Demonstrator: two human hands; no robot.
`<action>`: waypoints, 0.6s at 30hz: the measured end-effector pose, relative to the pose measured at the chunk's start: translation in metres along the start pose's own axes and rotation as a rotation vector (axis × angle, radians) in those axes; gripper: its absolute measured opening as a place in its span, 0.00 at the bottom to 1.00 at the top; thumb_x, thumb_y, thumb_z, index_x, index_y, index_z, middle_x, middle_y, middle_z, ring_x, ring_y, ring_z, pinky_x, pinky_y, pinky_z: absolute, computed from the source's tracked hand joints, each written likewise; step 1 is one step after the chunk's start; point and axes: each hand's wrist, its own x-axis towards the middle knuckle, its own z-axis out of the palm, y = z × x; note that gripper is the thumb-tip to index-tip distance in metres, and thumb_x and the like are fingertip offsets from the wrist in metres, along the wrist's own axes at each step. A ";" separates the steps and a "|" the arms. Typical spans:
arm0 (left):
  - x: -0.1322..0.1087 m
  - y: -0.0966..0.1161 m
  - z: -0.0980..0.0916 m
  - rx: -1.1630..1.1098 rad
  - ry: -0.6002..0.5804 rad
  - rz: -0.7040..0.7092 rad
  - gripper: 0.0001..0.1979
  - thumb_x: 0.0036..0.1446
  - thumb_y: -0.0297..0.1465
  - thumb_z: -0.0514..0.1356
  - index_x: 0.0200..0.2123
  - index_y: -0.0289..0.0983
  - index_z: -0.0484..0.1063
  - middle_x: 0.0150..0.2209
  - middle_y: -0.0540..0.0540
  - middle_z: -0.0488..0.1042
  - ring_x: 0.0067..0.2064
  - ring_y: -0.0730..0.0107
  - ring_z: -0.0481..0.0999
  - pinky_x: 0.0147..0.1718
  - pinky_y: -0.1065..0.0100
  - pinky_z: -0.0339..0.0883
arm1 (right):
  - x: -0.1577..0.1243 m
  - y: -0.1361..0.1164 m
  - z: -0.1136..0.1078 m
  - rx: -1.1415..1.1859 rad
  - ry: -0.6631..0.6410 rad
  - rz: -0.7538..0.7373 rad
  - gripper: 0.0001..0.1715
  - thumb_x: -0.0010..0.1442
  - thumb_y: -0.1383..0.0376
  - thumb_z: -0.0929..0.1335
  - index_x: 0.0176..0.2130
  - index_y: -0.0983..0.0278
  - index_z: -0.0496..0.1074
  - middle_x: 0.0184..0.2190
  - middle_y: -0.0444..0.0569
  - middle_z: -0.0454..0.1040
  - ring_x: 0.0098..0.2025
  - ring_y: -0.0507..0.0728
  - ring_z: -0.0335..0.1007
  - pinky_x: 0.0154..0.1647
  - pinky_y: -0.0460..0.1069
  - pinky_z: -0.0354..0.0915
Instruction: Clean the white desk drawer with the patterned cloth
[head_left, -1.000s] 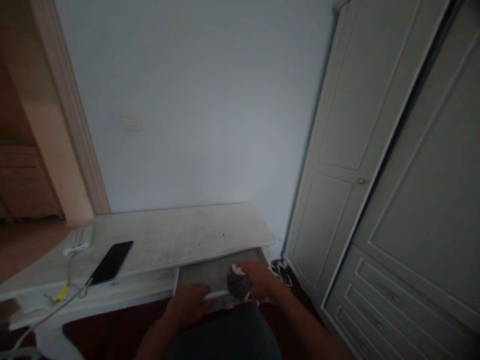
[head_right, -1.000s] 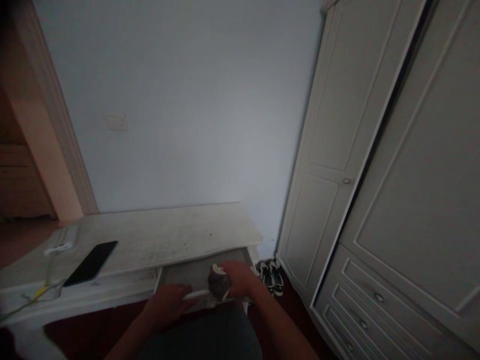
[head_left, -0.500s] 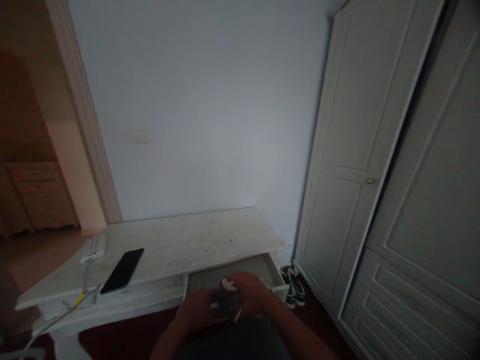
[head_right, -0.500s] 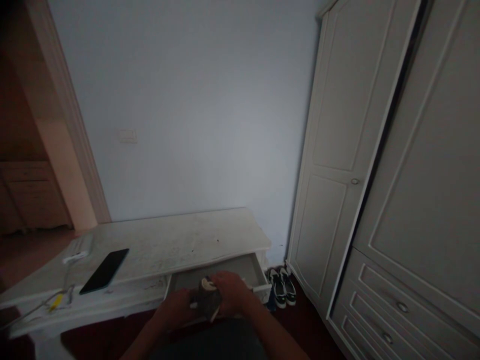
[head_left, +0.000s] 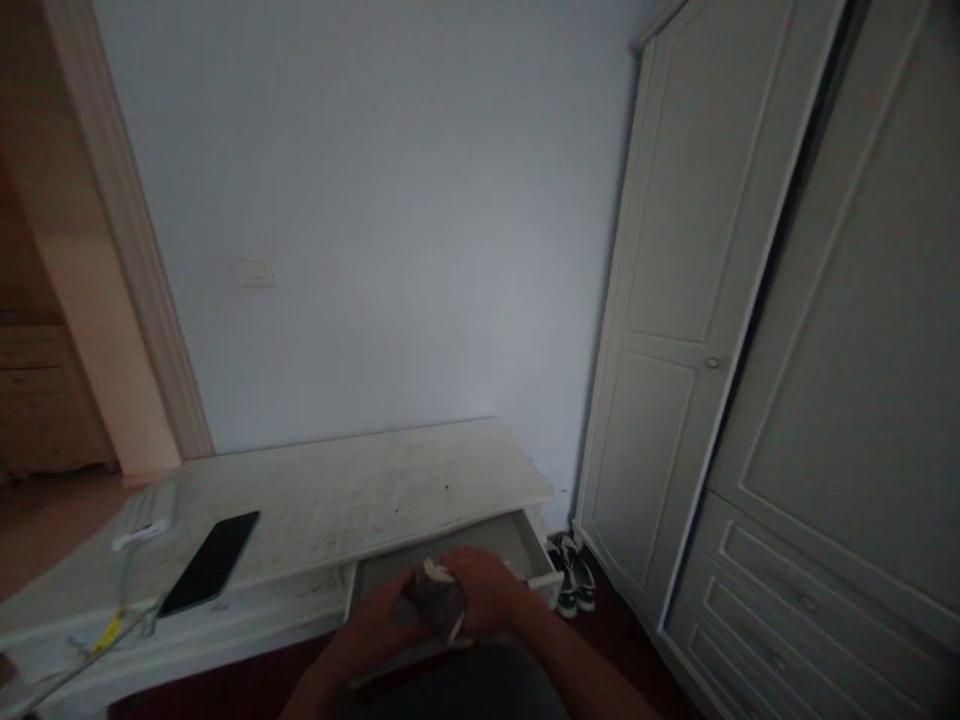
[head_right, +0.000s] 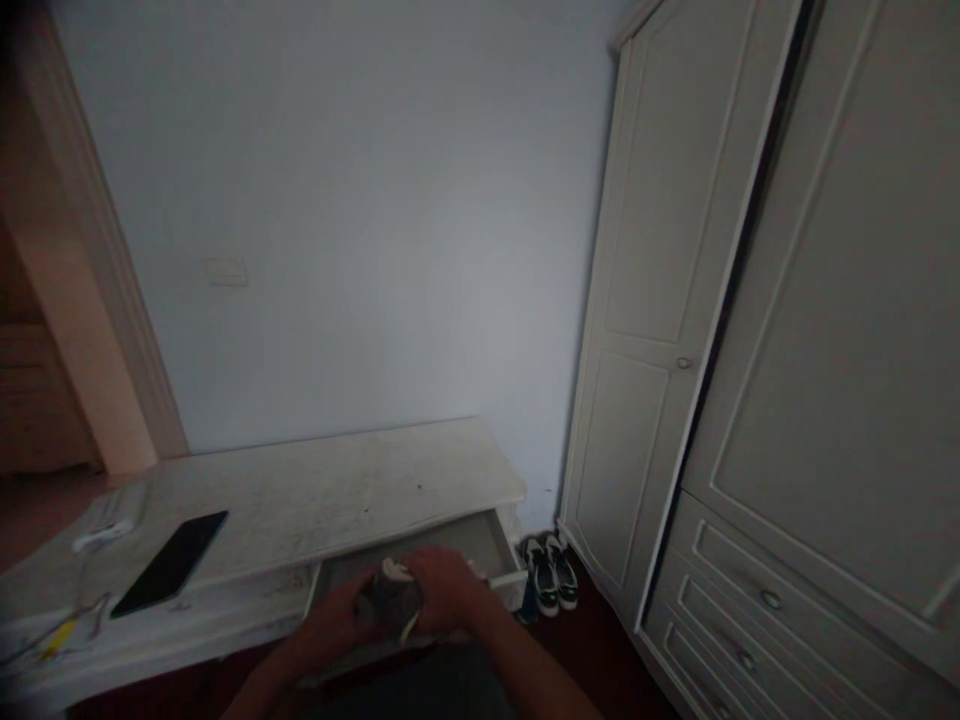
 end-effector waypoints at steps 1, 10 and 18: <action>-0.001 0.001 -0.001 -0.036 0.001 0.012 0.40 0.48 0.47 0.71 0.63 0.41 0.71 0.61 0.42 0.80 0.59 0.47 0.78 0.59 0.55 0.71 | 0.008 -0.007 0.005 0.008 0.001 -0.018 0.36 0.48 0.47 0.78 0.52 0.59 0.75 0.49 0.53 0.80 0.50 0.66 0.77 0.49 0.53 0.68; -0.023 0.010 -0.002 0.418 0.061 -0.042 0.22 0.56 0.37 0.64 0.55 0.45 0.78 0.56 0.42 0.83 0.54 0.51 0.82 0.55 0.59 0.72 | -0.005 -0.024 0.016 -0.027 0.105 0.003 0.35 0.52 0.46 0.76 0.53 0.60 0.72 0.51 0.55 0.77 0.51 0.67 0.74 0.53 0.55 0.65; -0.009 0.036 0.023 0.466 0.030 -0.033 0.26 0.60 0.39 0.61 0.62 0.44 0.74 0.61 0.39 0.79 0.62 0.46 0.77 0.62 0.51 0.67 | -0.046 -0.001 -0.001 0.132 0.248 0.146 0.29 0.52 0.52 0.76 0.50 0.61 0.74 0.48 0.56 0.77 0.49 0.67 0.73 0.54 0.59 0.65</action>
